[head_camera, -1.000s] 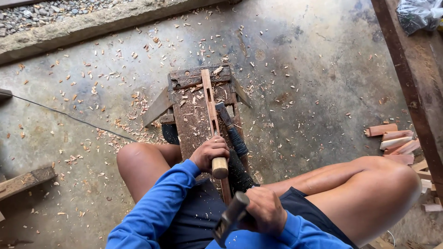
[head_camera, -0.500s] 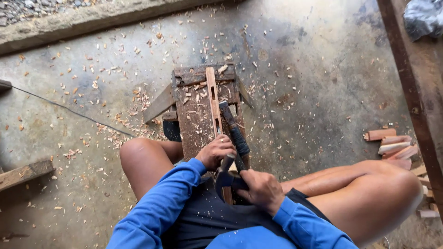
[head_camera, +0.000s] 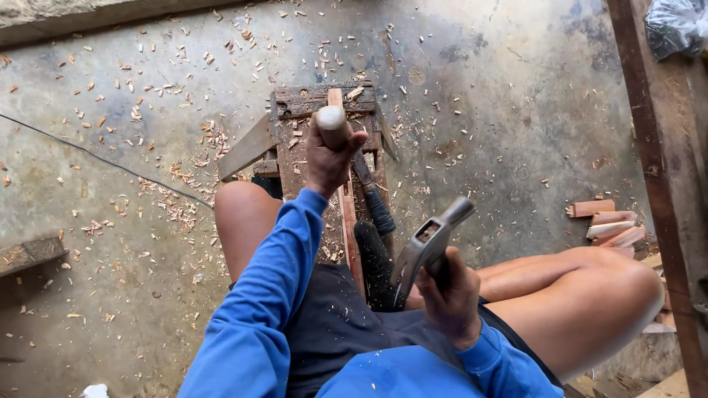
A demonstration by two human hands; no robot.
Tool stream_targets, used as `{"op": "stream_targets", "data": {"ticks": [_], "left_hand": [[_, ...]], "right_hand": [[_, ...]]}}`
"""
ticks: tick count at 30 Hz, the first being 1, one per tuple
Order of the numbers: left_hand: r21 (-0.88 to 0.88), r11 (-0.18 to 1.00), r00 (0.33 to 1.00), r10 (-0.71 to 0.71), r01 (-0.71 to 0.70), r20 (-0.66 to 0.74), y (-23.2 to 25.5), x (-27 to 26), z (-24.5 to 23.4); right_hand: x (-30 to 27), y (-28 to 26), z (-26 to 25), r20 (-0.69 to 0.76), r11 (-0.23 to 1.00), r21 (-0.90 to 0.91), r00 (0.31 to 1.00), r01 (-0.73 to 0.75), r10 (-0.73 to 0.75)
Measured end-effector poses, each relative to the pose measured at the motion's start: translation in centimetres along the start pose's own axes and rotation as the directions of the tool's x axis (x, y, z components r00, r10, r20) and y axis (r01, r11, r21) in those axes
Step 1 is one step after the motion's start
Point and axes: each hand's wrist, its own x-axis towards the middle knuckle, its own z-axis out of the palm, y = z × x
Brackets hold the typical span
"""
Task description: The person sits on the floor and uses a chisel and hammer to carve a long, thin piece of wood clamped in a wooden vise. They repeatedly strike the chisel to remove wood shavings, occasionally adjusting the wood's position and clearing debris from the work area.
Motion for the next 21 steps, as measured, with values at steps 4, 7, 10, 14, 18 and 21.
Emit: {"op": "stream_targets", "data": {"ticks": [4,7,10,14,18,21], "left_hand": [[0.204,0.979,1.0,0.019,-0.021,0.011,0.1,0.3,0.3],[0.263,0.965,1.0,0.012,-0.017,0.017,0.5,0.3,0.6],[0.282,0.959,0.999,0.021,-0.027,0.024,0.4,0.2,0.9],[0.311,0.949,0.997,0.038,-0.055,0.062,-0.6,-0.2,1.5],[0.337,0.94,0.997,0.039,-0.057,0.061,-0.6,0.0,1.6],[0.331,0.943,0.999,0.014,-0.028,0.043,-1.3,-0.2,1.4]], "right_hand": [[0.9,0.2,-0.3,-0.046,0.989,0.145,0.999,-0.001,0.008],[2.8,-1.0,-0.6,-0.081,0.976,0.21,0.996,0.06,-0.043],[5.6,-3.6,-1.0,-0.135,0.952,0.202,0.97,0.228,-0.203],[7.7,-4.8,-2.4,-0.133,0.962,0.033,0.955,0.271,-0.265],[11.7,-1.5,-0.9,-0.088,0.738,0.673,0.996,0.049,0.013],[15.2,2.6,2.1,0.028,0.437,0.898,0.997,-0.058,0.075]]}}
